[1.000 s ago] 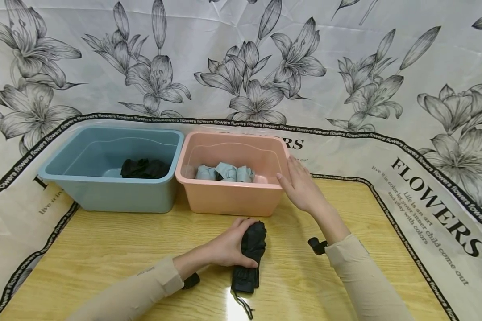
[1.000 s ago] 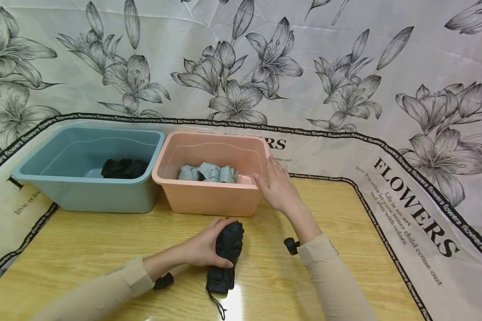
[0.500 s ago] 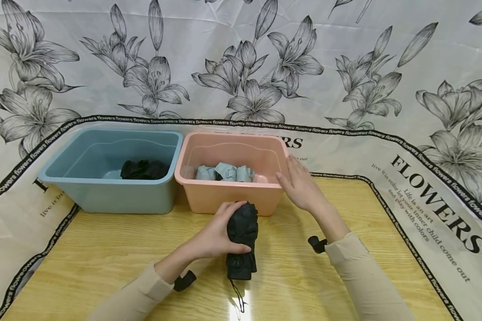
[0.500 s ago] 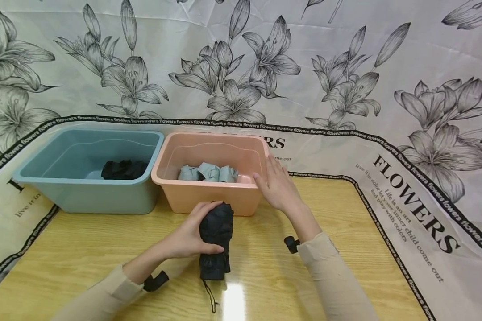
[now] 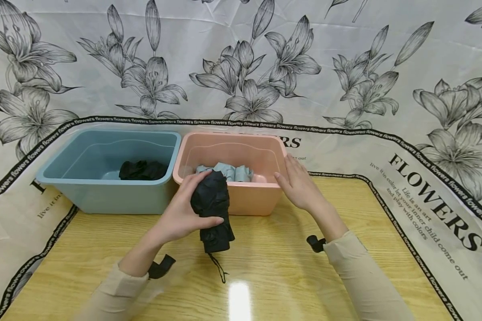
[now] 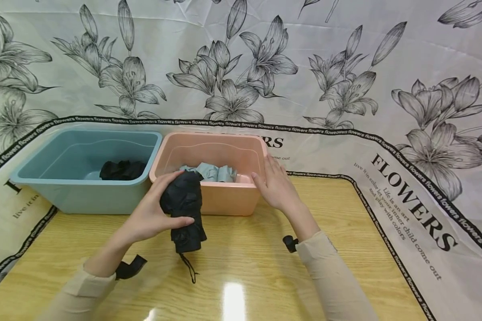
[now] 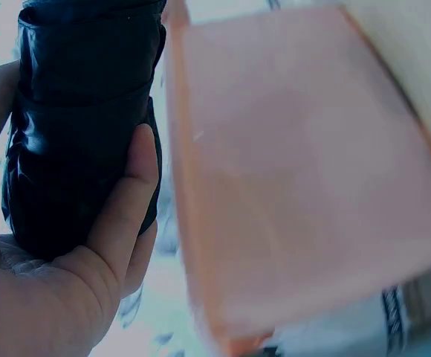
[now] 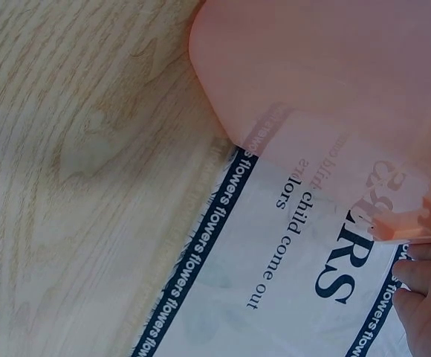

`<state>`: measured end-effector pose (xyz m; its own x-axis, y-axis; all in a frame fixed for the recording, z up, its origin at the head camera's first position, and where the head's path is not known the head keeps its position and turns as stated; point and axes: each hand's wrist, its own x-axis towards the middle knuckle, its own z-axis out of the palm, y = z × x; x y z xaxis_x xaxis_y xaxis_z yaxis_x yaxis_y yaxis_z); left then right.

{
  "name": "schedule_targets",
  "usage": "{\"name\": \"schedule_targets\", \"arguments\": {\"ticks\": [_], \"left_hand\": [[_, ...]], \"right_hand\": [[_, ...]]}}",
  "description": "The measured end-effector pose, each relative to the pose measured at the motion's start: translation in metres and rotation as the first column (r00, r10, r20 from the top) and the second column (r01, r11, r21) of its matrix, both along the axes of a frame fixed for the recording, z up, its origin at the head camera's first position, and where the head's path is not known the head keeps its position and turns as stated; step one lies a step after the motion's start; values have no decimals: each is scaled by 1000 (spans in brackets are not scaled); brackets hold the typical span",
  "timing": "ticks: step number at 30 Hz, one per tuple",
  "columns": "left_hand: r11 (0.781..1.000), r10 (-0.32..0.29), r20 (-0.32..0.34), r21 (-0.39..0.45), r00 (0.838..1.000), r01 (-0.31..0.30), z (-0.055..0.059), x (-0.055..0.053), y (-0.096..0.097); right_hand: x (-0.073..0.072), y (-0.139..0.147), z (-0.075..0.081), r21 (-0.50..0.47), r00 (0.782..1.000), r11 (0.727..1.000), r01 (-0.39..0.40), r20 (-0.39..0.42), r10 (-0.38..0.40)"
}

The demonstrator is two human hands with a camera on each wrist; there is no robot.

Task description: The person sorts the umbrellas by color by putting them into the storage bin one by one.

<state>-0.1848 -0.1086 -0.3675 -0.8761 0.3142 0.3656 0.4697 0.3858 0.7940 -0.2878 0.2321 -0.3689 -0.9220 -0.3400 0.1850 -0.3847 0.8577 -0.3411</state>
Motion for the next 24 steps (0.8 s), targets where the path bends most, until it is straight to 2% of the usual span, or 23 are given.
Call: {"name": "schedule_targets", "arguments": {"ticks": [7, 11, 16, 20, 24], "left_hand": [[992, 120, -22, -46, 993, -121, 33, -9, -46], [972, 209, -62, -99, 976, -215, 53, -17, -74], [939, 307, -61, -143, 950, -313, 76, -32, -109], [914, 348, -114, -181, 930, -364, 86, -49, -139], [884, 381, -145, -233, 913, -406, 88, -66, -167]], "right_hand": [[0, 0, 0, 10, 1000, 1000, 3, 6, -3], [0, 0, 0, 14, 1000, 1000, 1, 2, -1], [-1, -1, 1, 15, 1000, 1000, -1, 1, 1], [-1, -2, 2, 10, 1000, 1000, -1, 0, 1], [-1, -1, 1, 17, 1000, 1000, 2, 4, -2]]}}
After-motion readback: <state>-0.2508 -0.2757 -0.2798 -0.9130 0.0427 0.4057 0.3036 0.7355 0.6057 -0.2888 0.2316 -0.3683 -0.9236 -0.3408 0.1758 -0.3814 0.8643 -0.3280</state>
